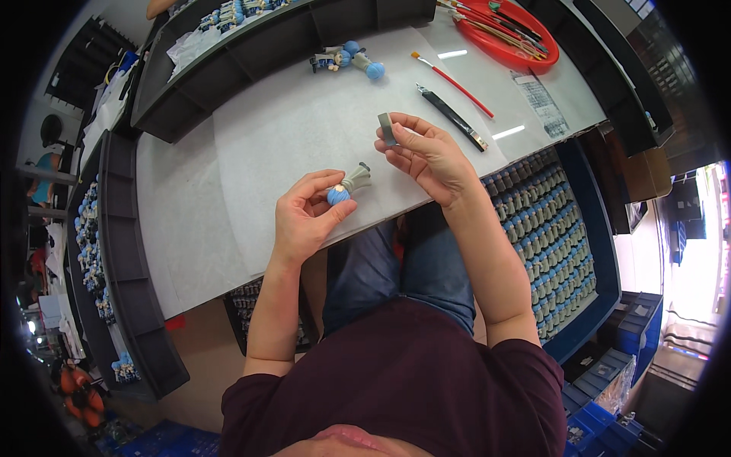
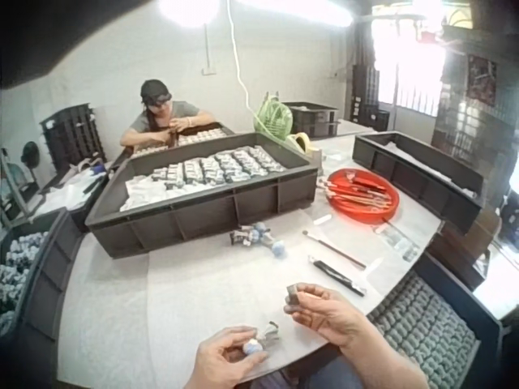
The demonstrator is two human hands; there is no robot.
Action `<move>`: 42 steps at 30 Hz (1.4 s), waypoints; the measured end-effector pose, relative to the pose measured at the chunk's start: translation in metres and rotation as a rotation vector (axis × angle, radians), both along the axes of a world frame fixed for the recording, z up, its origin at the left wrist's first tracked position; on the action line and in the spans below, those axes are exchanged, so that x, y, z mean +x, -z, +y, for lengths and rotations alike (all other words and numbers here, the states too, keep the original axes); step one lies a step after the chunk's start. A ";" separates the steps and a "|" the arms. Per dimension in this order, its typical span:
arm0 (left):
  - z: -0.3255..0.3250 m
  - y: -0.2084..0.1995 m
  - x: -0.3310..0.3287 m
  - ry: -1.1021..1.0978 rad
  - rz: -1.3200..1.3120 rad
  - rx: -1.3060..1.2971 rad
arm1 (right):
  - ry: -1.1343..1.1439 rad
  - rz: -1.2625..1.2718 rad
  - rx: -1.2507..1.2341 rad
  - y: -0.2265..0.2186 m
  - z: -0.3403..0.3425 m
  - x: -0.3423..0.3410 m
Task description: The person assembles small blue and white figurines by hand. They pick up individual figurines from a blue tray, attach small red rectangular pieces to them, and place the completed units into a black bin. The process is repeated for multiple figurines throughout the clip.
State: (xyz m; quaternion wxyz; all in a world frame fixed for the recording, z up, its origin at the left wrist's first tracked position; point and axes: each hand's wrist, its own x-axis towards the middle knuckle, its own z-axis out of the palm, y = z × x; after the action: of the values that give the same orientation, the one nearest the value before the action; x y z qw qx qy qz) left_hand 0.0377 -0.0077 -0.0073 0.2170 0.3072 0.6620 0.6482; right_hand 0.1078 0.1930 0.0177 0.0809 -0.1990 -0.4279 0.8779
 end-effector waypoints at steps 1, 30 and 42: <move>0.001 -0.001 0.001 -0.004 -0.008 0.001 | 0.009 -0.006 0.020 -0.004 -0.002 0.002; 0.002 -0.008 0.003 0.038 -0.214 -0.025 | 0.428 0.164 1.281 0.017 -0.066 0.006; 0.003 -0.007 0.006 0.030 -0.125 -0.043 | 0.421 0.234 1.172 0.019 -0.068 0.010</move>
State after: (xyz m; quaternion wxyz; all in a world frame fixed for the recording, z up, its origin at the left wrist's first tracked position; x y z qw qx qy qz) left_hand 0.0434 -0.0047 0.0002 0.2741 0.2716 0.6563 0.6484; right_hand 0.1179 0.1246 -0.0015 0.3938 -0.1042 -0.7775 0.4792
